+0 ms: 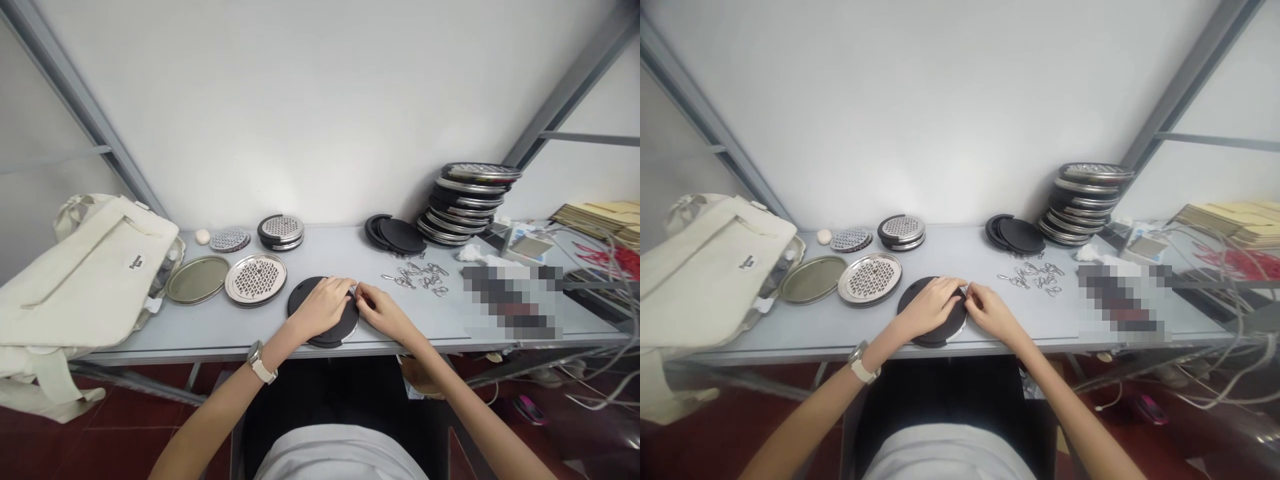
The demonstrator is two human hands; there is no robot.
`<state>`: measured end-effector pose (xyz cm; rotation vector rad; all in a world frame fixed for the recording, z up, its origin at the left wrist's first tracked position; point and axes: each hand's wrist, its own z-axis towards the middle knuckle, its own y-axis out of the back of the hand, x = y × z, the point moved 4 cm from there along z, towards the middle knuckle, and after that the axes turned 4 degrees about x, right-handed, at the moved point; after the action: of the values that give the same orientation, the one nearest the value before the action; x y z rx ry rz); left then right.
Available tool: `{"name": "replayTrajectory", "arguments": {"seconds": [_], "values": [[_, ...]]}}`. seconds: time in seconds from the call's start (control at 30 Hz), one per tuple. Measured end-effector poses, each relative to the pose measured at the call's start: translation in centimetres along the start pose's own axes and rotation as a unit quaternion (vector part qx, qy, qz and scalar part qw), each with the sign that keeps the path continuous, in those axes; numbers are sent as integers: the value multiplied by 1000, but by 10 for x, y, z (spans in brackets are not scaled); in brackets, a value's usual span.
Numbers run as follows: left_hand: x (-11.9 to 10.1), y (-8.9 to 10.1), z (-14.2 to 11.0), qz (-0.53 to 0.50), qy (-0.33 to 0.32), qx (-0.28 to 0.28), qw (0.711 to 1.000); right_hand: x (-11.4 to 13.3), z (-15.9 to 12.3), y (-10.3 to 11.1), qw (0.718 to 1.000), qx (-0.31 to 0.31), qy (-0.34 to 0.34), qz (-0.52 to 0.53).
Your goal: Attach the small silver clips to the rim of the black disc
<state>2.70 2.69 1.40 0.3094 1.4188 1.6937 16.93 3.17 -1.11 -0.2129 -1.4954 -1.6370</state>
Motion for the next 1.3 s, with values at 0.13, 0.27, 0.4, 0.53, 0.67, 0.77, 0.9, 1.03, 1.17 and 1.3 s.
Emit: {"name": "replayTrajectory", "arguments": {"seconds": [0.13,0.27,0.4,0.53,0.67,0.77,0.9,1.03,1.17,1.3], "values": [[1,-1,0,7,-1,0,1000,-1,-1,-1,1000,6,4,-3],[1,-1,0,7,-3,1,1000,0,-1,-2,1000,8,12,-7],[1,0,0,3,-3,2,1000,0,-1,-2,1000,9,16,-13],[0,0,0,1,-4,0,1000,1,-1,-2,1000,7,12,-15],[0,1,0,-1,-3,2,1000,3,-1,-3,1000,1,11,-24],[0,1,0,-5,-1,7,1000,4,-2,-3,1000,-11,14,-26],[-1,1,-1,-10,-4,2,1000,4,-3,-5,1000,-5,6,-1],[0,1,-1,-11,-3,0,1000,4,-4,-6,1000,-11,4,-2],[1,1,-2,-4,-2,-1,1000,4,-4,-6,1000,-10,8,-16],[1,0,0,4,-5,0,1000,4,-4,-6,999,-19,15,-39]]}}
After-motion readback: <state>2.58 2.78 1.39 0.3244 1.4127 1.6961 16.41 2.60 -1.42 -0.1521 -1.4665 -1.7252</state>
